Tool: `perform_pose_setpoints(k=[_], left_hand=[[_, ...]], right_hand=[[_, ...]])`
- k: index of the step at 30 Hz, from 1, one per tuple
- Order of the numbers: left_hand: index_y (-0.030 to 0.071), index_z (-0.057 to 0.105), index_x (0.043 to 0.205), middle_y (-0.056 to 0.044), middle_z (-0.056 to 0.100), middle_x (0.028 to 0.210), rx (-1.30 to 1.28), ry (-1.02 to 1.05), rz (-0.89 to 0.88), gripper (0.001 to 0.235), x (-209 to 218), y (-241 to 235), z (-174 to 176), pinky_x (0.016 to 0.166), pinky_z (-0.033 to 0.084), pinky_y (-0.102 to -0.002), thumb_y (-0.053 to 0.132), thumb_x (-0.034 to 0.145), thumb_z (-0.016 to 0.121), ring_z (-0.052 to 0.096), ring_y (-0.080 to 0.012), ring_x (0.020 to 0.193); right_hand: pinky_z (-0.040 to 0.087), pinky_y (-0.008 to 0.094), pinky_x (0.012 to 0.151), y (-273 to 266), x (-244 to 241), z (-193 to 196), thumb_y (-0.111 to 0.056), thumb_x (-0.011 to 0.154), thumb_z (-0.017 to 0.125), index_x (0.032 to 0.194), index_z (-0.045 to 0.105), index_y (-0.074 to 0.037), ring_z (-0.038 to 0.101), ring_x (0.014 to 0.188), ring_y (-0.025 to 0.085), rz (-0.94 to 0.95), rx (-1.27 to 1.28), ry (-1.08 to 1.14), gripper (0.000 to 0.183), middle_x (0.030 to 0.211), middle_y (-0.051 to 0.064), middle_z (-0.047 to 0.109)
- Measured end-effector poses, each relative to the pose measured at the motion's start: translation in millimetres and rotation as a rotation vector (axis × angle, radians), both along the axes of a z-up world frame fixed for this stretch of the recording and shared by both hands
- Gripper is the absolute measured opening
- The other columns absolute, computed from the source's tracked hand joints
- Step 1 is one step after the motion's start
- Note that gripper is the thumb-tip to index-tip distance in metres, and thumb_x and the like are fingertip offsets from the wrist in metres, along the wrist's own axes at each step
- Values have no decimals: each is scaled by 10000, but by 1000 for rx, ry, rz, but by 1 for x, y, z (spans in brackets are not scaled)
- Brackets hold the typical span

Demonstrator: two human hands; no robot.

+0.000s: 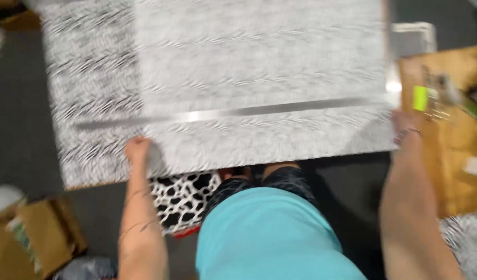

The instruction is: The person is using a long metal ruler to measure and fold zebra-patterned fabric into a uniform stack on a work table.

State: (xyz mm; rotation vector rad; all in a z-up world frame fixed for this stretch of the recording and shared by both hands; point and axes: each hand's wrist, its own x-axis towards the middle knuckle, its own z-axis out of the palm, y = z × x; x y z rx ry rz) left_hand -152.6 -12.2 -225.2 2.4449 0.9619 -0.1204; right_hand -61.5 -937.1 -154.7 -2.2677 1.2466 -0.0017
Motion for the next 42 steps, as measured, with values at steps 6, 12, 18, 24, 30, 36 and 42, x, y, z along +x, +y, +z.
perform_pose_setpoints(k=[6, 12, 18, 24, 30, 36, 42], left_hand=[[-13, 589, 1323, -334, 560, 1312, -448, -12, 331, 634, 10, -15, 56, 1014, 370, -670, 338, 869, 859, 476, -513, 1288], [210, 381, 735, -5, 260, 584, -513, 114, 492, 470, 27, -53, 115, 579, 216, -503, 295, 1009, 754, 213, -108, 507], [98, 507, 1346, -80, 478, 1419, -300, 365, 734, 562, 47, -81, 150, 1125, 402, -576, 436, 974, 759, 450, -417, 1309], [97, 371, 1467, -164, 457, 1457, -272, 384, 732, 621, 54, -81, 144, 1037, 411, -527, 450, 1051, 669, 466, -440, 1309], [69, 494, 1356, -136, 485, 1414, -206, 385, 779, 509, 51, -55, 108, 1061, 466, -600, 418, 1029, 668, 482, -440, 1276], [145, 601, 1173, -78, 567, 1312, -250, 157, 750, 303, 37, -54, 96, 951, 489, -588, 336, 968, 720, 539, -379, 1215], [207, 564, 1072, -29, 555, 1224, -314, 143, 732, 220, 34, -67, 115, 991, 430, -663, 334, 975, 715, 514, -334, 1178]], right_hand=[[546, 468, 781, -65, 16, -87, -164, 836, 859, 970, 643, 63, 682, 791, 338, -138, 643, -253, 341, 793, 118, 640], [421, 193, 703, -60, 25, -57, 82, 896, 569, 1379, 632, -210, 591, 955, 103, 417, 541, 188, 568, 1121, -20, 669], [413, 187, 921, 29, 28, 87, -261, 932, 693, 1395, 618, -175, 574, 1233, 124, 211, 602, 314, 477, 1391, -18, 624], [468, 253, 810, 28, 34, 80, -134, 795, 826, 1314, 662, -118, 515, 771, 93, -69, 829, 135, 545, 950, -15, 679], [423, 144, 468, 33, 36, 90, -84, 688, 902, 1170, 718, -74, 472, 514, 25, -144, 747, 73, 516, 753, 12, 696], [465, 184, 507, 42, 37, 101, -108, 664, 927, 1074, 714, -91, 538, 551, 70, -127, 677, 38, 463, 824, 41, 721], [585, 328, 958, 54, 46, 128, -308, 908, 718, 1331, 581, -31, 693, 1102, 209, -84, 737, 126, 524, 1235, 132, 697]])
